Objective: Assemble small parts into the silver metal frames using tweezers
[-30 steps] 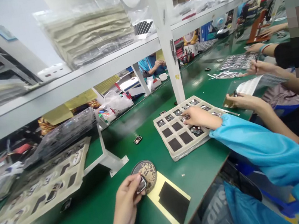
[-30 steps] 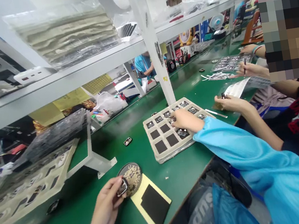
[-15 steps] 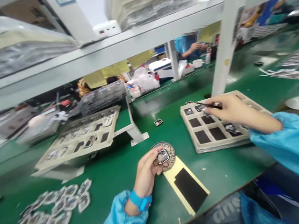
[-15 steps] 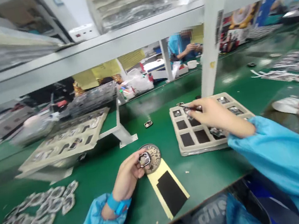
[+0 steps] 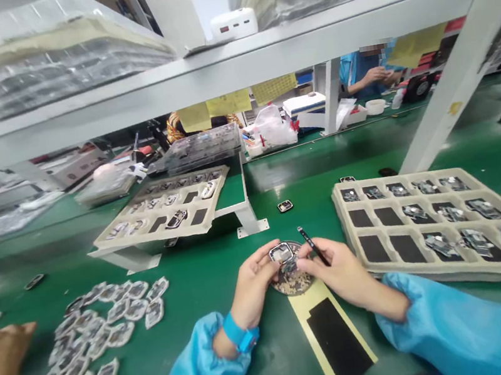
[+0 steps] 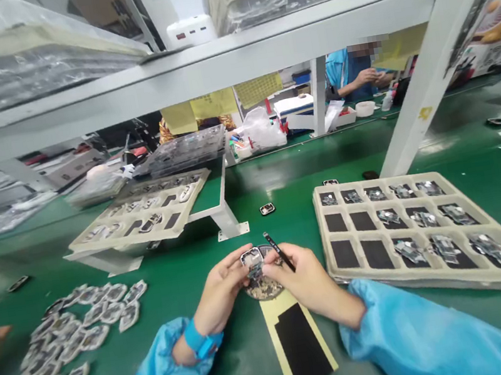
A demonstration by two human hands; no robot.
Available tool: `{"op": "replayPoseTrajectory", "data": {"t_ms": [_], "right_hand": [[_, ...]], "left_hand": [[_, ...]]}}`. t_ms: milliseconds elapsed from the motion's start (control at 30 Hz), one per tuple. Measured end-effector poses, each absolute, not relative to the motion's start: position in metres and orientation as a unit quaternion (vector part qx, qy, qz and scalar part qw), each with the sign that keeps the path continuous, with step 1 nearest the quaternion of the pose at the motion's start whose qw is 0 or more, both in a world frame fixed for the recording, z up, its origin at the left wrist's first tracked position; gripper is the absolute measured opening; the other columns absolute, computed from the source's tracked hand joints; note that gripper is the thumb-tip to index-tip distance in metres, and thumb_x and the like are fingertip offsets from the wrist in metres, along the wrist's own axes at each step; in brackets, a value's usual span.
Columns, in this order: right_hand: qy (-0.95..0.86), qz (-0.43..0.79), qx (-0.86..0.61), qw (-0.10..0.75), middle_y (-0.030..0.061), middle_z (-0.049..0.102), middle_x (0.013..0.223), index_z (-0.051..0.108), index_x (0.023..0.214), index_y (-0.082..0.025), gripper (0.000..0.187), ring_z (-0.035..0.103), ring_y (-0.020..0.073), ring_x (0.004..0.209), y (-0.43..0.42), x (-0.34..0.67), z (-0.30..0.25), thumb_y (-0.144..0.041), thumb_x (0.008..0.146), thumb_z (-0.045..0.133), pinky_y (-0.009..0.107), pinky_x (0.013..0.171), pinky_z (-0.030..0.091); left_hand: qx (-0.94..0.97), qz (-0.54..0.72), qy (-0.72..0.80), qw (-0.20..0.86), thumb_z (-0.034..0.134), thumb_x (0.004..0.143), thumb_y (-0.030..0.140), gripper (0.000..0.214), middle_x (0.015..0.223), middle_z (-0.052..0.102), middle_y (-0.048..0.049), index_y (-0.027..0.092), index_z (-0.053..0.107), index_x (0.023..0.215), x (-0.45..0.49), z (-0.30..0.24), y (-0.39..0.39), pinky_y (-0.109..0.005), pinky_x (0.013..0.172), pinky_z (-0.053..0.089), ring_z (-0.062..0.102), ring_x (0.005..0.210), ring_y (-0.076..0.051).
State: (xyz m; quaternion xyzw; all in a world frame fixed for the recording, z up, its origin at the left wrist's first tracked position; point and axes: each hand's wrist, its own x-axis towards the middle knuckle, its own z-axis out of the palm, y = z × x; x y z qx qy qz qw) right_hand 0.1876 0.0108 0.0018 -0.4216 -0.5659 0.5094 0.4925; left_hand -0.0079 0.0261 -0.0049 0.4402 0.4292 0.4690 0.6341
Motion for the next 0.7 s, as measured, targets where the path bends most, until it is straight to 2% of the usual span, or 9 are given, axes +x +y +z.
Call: {"op": "replayPoseTrajectory", "data": {"t_ms": [100, 167, 267, 433, 700], "right_hand": [[-0.527, 0.55, -0.42, 0.493, 0.0053, 0.075, 0.101, 0.073, 0.102, -0.02, 0.029, 0.069, 0.0221, 0.094, 0.012, 0.188, -0.01, -0.04, 0.081, 0.077, 0.037, 0.089, 0.054], [-0.502, 0.561, -0.439, 0.49, 0.0062, 0.076, 0.098, 0.075, 0.096, -0.019, 0.031, 0.069, 0.0222, 0.091, 0.016, 0.189, -0.012, -0.042, 0.076, 0.081, 0.037, 0.088, 0.054], [-0.476, 0.58, -0.458, 0.476, 0.0047, 0.076, 0.086, 0.075, 0.085, -0.017, 0.031, 0.068, 0.0193, 0.08, 0.022, 0.191, -0.01, -0.044, 0.072, 0.084, 0.034, 0.08, 0.053], [-0.474, 0.598, -0.443, 0.47, 0.001, 0.07, 0.071, 0.071, 0.072, -0.016, 0.033, 0.061, 0.0144, 0.065, 0.022, 0.189, -0.008, -0.047, 0.073, 0.083, 0.029, 0.069, 0.05], [-0.492, 0.591, -0.451, 0.453, 0.0015, 0.07, 0.072, 0.071, 0.074, -0.015, 0.036, 0.059, 0.0143, 0.065, 0.023, 0.191, -0.014, -0.049, 0.073, 0.082, 0.027, 0.065, 0.046]], "left_hand": [[0.467, 0.482, 0.421, 0.61, 0.078, 0.077, 0.021, 0.052, 0.117, 0.074, -0.0126, 0.014, 0.068, 0.127, -0.005, -0.003, 0.022, -0.027, 0.084, 0.053, 0.069, 0.103, -0.023], [0.488, 0.487, 0.424, 0.588, 0.078, 0.075, 0.018, 0.054, 0.124, 0.072, -0.0127, 0.015, 0.068, 0.127, -0.002, -0.004, 0.019, -0.031, 0.094, 0.052, 0.067, 0.112, -0.026], [0.515, 0.476, 0.439, 0.561, 0.077, 0.074, 0.014, 0.056, 0.128, 0.07, -0.0125, 0.018, 0.067, 0.129, 0.0, -0.006, 0.015, -0.032, 0.09, 0.055, 0.068, 0.11, -0.027], [0.529, 0.472, 0.439, 0.551, 0.08, 0.074, 0.015, 0.06, 0.126, 0.07, -0.0138, 0.018, 0.066, 0.132, 0.001, -0.008, 0.011, -0.034, 0.088, 0.057, 0.069, 0.107, -0.029], [0.526, 0.475, 0.438, 0.553, 0.085, 0.073, 0.024, 0.06, 0.119, 0.073, -0.0126, 0.02, 0.068, 0.131, 0.003, -0.009, 0.009, -0.035, 0.088, 0.058, 0.07, 0.102, -0.027]]}}
